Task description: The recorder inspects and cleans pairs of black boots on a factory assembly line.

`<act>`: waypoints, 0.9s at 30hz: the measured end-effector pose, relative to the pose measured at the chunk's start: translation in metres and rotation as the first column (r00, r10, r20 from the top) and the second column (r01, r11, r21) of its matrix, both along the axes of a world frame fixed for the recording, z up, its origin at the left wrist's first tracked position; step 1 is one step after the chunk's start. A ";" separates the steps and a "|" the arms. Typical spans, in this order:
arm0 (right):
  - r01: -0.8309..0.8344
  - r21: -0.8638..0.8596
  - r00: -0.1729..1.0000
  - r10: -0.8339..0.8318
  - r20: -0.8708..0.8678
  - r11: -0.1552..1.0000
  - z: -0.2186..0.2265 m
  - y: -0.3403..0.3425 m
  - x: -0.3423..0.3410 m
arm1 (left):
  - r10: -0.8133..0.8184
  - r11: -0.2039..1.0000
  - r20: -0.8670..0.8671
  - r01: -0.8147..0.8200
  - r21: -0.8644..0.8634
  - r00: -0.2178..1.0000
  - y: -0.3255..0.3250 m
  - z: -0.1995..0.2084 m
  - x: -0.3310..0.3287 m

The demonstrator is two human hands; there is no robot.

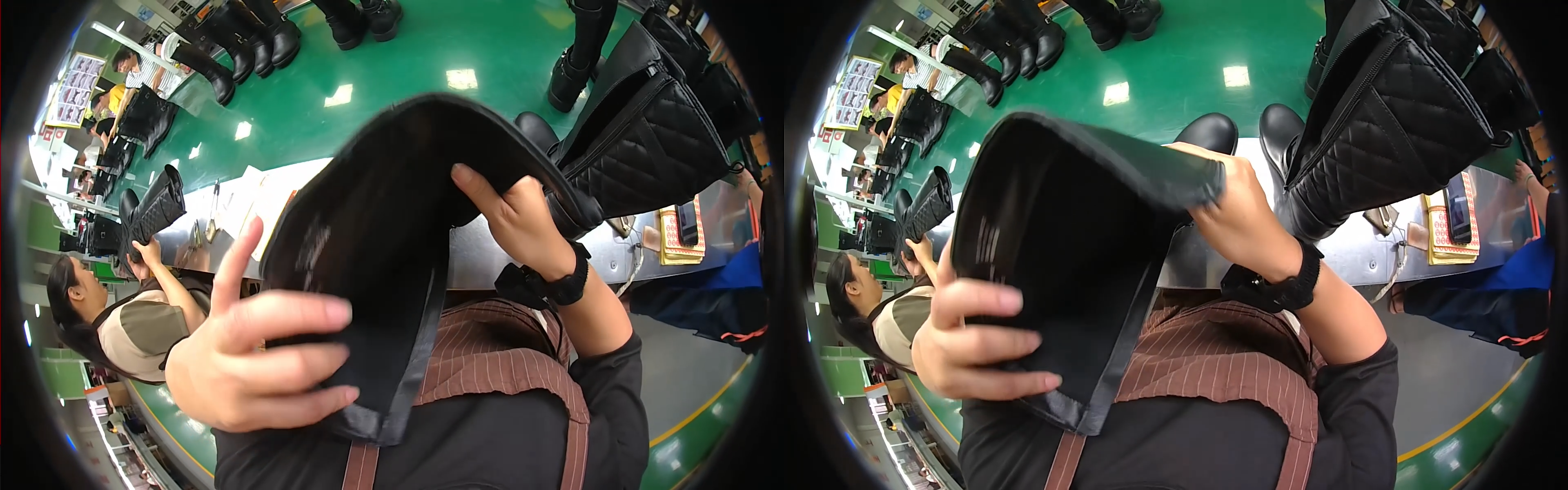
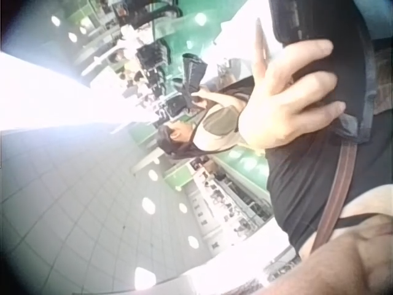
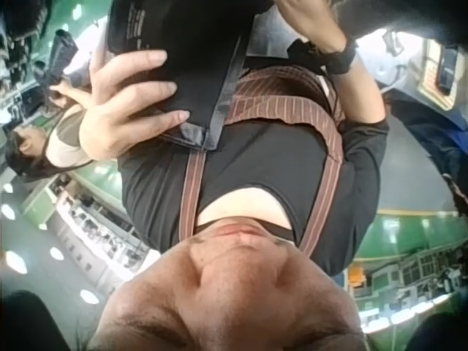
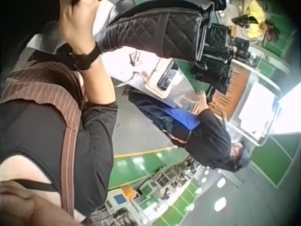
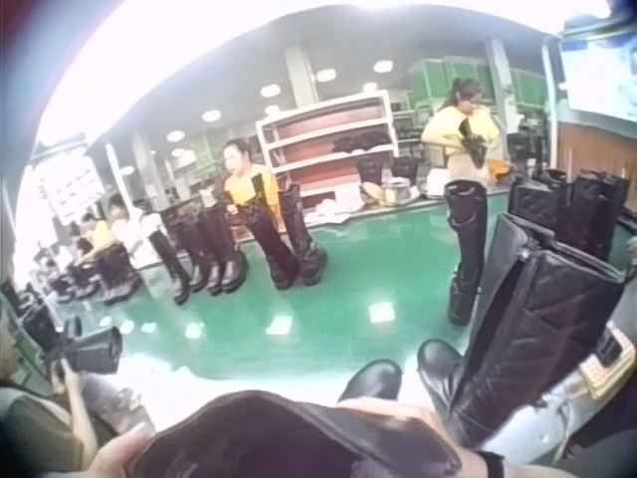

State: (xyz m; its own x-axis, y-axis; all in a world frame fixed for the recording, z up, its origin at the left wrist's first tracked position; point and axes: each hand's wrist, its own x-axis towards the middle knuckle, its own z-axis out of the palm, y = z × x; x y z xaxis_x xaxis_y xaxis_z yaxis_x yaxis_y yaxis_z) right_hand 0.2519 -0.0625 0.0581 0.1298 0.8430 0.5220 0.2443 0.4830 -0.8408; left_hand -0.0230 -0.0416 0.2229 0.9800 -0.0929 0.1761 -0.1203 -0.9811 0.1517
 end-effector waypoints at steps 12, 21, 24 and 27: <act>-0.056 -0.235 0.989 0.021 -0.148 0.970 -0.036 0.006 0.005 | 0.685 0.565 0.119 -0.421 -0.709 0.719 0.017 -0.161 0.036; 0.044 -0.539 0.988 0.044 0.150 0.841 -0.090 -0.017 0.001 | 0.858 0.502 0.365 -0.445 -0.741 0.362 0.026 -0.213 0.077; 0.023 -0.572 0.987 0.074 0.146 0.820 -0.094 -0.010 -0.001 | 0.865 0.351 0.180 -0.309 -0.884 0.468 0.028 -0.216 0.069; -0.021 -0.701 0.971 0.182 0.157 0.713 -0.094 -0.001 0.004 | 0.777 0.242 -0.013 -0.317 -0.917 0.629 0.023 -0.231 0.064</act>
